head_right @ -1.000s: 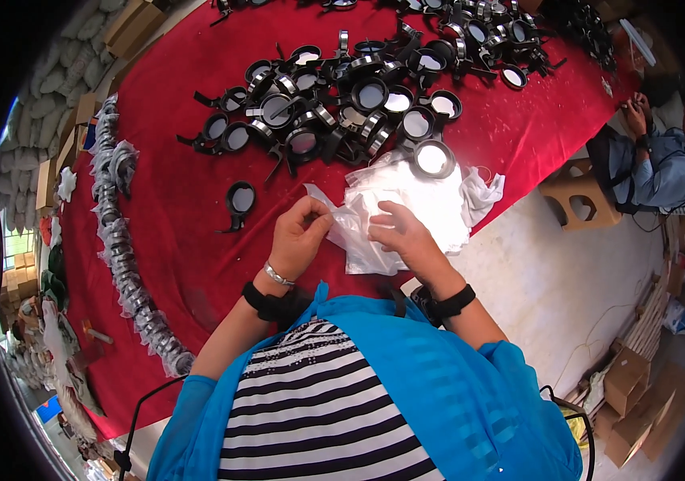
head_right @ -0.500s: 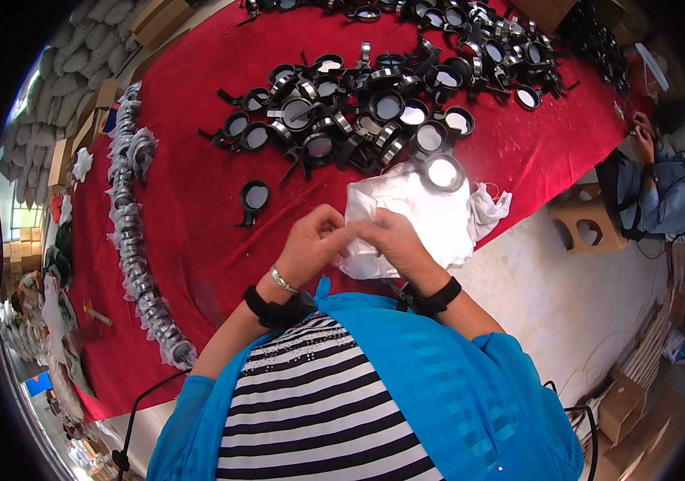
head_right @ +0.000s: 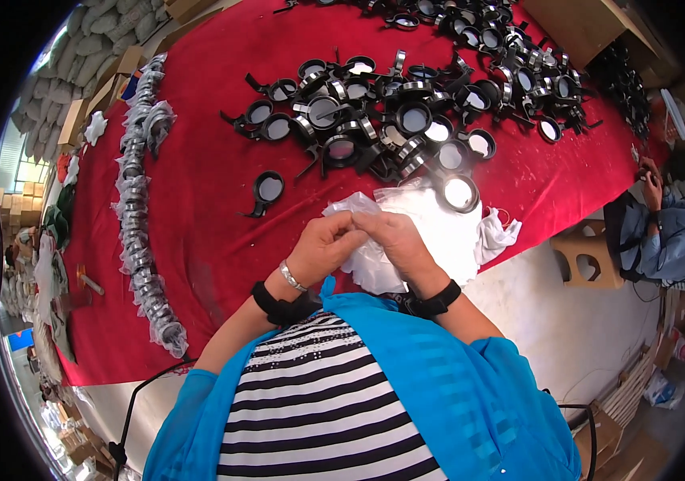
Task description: Packing black plastic industrial components into small plastic bags at a workstation.
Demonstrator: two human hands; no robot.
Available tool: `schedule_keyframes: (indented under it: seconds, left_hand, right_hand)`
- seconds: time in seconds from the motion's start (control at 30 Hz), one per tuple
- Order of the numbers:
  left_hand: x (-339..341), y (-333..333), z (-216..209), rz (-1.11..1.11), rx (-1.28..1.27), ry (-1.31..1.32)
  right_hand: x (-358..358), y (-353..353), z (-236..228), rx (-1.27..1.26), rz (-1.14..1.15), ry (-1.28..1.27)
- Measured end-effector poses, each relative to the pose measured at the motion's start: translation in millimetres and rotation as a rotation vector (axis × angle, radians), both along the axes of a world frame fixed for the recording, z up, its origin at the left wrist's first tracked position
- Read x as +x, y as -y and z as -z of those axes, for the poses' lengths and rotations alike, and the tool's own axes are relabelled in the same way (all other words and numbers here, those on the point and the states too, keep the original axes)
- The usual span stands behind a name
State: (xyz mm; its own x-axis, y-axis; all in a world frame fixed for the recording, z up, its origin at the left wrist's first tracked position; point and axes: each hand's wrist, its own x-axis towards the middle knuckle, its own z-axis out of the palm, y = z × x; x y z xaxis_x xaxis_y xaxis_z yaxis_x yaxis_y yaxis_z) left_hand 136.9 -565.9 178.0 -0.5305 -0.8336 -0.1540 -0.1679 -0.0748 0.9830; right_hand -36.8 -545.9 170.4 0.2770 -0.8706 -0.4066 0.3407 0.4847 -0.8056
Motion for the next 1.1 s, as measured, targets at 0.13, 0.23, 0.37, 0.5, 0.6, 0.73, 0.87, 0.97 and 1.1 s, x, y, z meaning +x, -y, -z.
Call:
schedule_keyframes:
  seconds: [0.13, 0.23, 0.37, 0.5, 0.6, 0.73, 0.87, 0.97, 1.1]
  left_hand:
    - [12.0, 3.7, 5.2, -0.135, 0.002, -0.038]
    - [18.9, 7.8, 1.2, -0.262, 0.124, -0.116]
    - [21.3, 8.0, 8.0, -0.341, 0.202, -0.147]
    - [16.4, 6.0, 9.9, -0.348, -0.01, -0.002]
    - [23.7, 7.7, 9.4, -0.397, -0.111, 0.066]
    - [53.7, 15.9, 36.7, -0.357, -0.542, 0.661]
    - [92.5, 25.8, 60.5, -0.239, -0.609, 1.323]
    - [120.6, 39.7, 74.9, -0.171, -0.541, 1.424]
    - [153.1, 54.6, 94.6, -0.172, -0.608, 1.365]
  right_hand:
    - [-7.2, 6.1, 8.7, -0.009, 0.09, -0.032]
    - [-24.1, 13.9, 19.7, -0.081, 0.162, 0.002]
    - [-34.9, 30.5, 19.8, -0.365, 0.264, -0.315]
    - [-26.8, 35.4, -6.0, -0.355, 0.193, -0.455]
    - [-26.8, 33.4, 1.2, -0.415, 0.076, -0.716]
    - [-21.0, 33.2, 0.4, -0.414, -0.068, -0.815]
    - [-14.2, 34.6, 9.5, -0.388, -0.081, -0.807]
    - [-4.9, 36.4, 10.8, -0.394, -0.085, -0.776]
    - [5.0, 42.8, 10.8, -0.387, -0.099, -0.75]
